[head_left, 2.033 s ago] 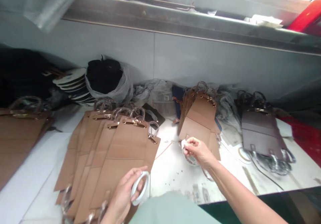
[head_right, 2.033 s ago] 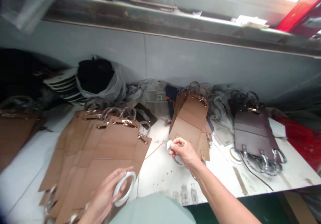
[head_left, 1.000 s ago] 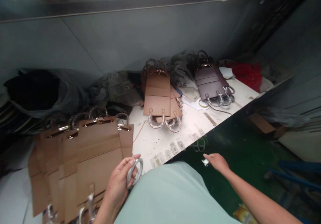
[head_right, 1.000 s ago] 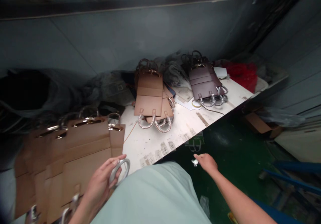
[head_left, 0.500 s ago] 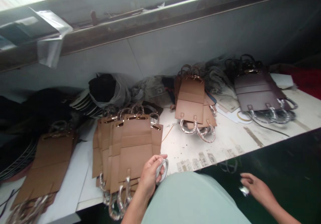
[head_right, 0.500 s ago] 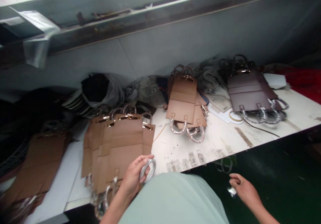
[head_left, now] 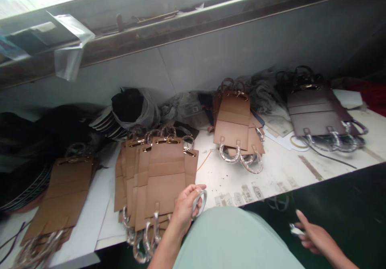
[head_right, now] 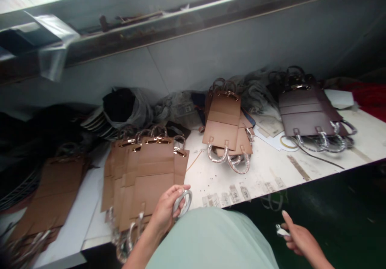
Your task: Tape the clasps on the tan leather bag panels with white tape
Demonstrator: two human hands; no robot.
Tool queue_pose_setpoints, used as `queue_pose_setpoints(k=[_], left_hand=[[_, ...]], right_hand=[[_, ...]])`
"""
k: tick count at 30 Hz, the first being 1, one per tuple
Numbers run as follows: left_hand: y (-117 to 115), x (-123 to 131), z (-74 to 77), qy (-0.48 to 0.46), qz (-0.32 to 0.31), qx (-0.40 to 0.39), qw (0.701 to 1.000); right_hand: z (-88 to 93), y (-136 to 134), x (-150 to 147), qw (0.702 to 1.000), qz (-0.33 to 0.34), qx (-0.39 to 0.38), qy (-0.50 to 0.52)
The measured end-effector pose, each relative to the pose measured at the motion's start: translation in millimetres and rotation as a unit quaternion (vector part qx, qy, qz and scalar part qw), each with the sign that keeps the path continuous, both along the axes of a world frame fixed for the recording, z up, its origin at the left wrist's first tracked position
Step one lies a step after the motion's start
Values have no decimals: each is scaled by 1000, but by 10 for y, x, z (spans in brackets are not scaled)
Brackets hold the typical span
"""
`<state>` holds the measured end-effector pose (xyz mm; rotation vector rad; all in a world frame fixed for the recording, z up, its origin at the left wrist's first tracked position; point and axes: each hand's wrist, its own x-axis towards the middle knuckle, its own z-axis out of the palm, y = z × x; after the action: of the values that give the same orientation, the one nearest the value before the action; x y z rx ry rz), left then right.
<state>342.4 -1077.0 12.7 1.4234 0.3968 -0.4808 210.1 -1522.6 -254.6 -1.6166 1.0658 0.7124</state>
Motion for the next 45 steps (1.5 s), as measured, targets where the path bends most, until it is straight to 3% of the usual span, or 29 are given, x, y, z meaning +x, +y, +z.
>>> queue_pose_setpoints(k=[4,9,15,23,29,38,42,45], left_hand=[[-48,27,8,4,-8,2,1000],[-135,129,-29,32,-4,29,999],[-269,203,-54,66,-36,37,996],[-417,283,-82,73,-65,48,994],[-445,296,-108,78,-71,47,993],[-466,320,-106,76,-63,55,994],[-468,333,-101,75,-66,55,994],[-489,332,-81,61,-72,67,993]], right_hand=[[124,145,44,995,-56,29,-79],[288,228,211,990,-58,-27,-126],[201,34,101,985,-64,-118,-109],[-3,-27,-129,983,-95,-119,-100],[-12,-97,-165,986,-89,-109,-88],[-17,-199,-53,976,-69,-189,-81],[102,-200,43,974,-63,-184,-112],[401,-52,222,972,-35,-163,-166]])
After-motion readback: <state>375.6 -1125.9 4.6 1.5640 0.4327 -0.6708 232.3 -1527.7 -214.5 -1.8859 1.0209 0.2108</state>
